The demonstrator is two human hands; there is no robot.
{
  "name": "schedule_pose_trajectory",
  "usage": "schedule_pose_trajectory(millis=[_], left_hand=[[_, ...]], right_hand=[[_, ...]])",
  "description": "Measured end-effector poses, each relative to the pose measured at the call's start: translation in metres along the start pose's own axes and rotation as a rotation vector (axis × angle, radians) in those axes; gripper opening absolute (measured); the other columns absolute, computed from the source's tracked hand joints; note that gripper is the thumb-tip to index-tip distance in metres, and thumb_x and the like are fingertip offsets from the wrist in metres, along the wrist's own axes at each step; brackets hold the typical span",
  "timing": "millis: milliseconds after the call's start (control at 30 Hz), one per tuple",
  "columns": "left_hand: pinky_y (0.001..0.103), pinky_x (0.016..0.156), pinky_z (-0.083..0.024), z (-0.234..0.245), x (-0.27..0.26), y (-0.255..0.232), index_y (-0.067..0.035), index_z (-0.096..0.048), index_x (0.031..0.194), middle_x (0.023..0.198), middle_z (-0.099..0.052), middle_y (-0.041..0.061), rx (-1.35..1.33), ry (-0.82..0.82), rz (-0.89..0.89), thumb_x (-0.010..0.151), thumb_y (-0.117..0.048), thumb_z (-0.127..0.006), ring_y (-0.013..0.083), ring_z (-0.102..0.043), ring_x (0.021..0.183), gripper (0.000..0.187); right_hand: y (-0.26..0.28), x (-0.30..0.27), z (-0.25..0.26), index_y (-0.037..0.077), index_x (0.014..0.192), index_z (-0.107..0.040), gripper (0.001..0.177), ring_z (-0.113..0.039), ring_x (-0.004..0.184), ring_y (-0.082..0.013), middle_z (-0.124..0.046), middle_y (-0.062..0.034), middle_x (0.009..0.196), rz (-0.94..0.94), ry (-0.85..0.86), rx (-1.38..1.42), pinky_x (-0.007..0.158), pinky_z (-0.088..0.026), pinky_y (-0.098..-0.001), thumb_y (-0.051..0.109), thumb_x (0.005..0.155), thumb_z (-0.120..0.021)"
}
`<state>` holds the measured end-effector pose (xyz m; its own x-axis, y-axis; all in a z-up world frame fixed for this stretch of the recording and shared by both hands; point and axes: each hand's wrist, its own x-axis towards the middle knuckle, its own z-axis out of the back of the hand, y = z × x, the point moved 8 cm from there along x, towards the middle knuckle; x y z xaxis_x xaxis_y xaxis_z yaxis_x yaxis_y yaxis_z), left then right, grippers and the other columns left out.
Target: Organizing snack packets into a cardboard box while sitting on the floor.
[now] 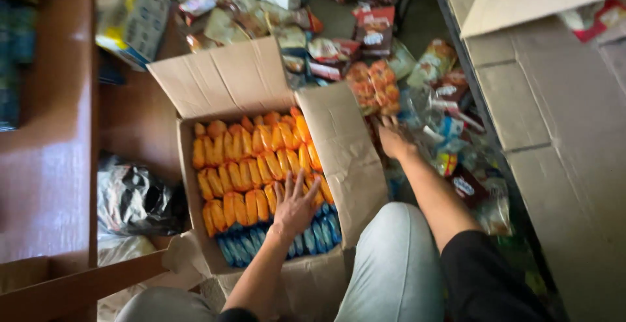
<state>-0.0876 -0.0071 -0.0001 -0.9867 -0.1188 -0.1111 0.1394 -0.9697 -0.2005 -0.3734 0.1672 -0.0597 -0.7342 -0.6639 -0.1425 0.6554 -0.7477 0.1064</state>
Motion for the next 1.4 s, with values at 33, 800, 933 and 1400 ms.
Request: schedule_pose_trajectory(millis=[33, 800, 933, 1400], left_hand=[[0.075, 0.112, -0.013, 0.014, -0.005, -0.003, -0.034, -0.033, 0.156, 0.165, -0.021, 0.017, 0.001, -0.025, 0.009, 0.092, -0.051, -0.061, 0.0478, -0.015, 0.149, 0.071], [0.048, 0.118, -0.034, 0.133, -0.092, 0.081, -0.010, -0.066, 0.121, 0.153, -0.047, 0.018, -0.772, -0.345, 0.301, 0.088, -0.024, -0.076, 0.0384, -0.038, 0.148, 0.037], [0.042, 0.121, -0.036, 0.140, -0.067, 0.049, -0.009, -0.063, 0.128, 0.151, -0.053, 0.015, -0.971, -0.300, 0.147, 0.088, -0.027, -0.078, 0.0320, -0.044, 0.149, 0.047], [0.043, 0.104, -0.050, 0.138, -0.054, 0.067, -0.003, -0.049, 0.141, 0.129, -0.064, 0.009, -2.510, -0.319, 0.054, 0.077, -0.026, -0.089, 0.0247, -0.062, 0.119, 0.078]], right_hand=[[0.001, 0.001, -0.001, 0.013, 0.151, -0.045, 0.065, -0.038, 0.141, -0.0399, -0.042, -0.0171, 0.152, 0.014, -0.018, -0.012, 0.104, -0.041, -0.0557, 0.007, 0.087, -0.057], [-0.099, -0.120, 0.075, 0.000, 0.107, -0.056, 0.075, -0.066, 0.087, -0.0343, -0.067, -0.0201, 0.099, -0.588, -0.460, 0.492, 0.079, -0.054, -0.0501, 0.035, 0.055, -0.098], [-0.042, -0.158, 0.178, -0.001, 0.119, -0.049, 0.069, -0.065, 0.095, -0.0209, -0.066, -0.0128, 0.107, -0.374, -0.705, 0.720, 0.084, -0.055, -0.0408, 0.024, 0.071, -0.092], [0.298, -0.138, 0.246, 0.002, 0.117, -0.065, 0.024, -0.064, 0.109, -0.0136, -0.063, -0.0034, 0.116, 0.245, -0.334, 0.751, 0.091, -0.053, -0.0304, 0.023, 0.107, -0.067]])
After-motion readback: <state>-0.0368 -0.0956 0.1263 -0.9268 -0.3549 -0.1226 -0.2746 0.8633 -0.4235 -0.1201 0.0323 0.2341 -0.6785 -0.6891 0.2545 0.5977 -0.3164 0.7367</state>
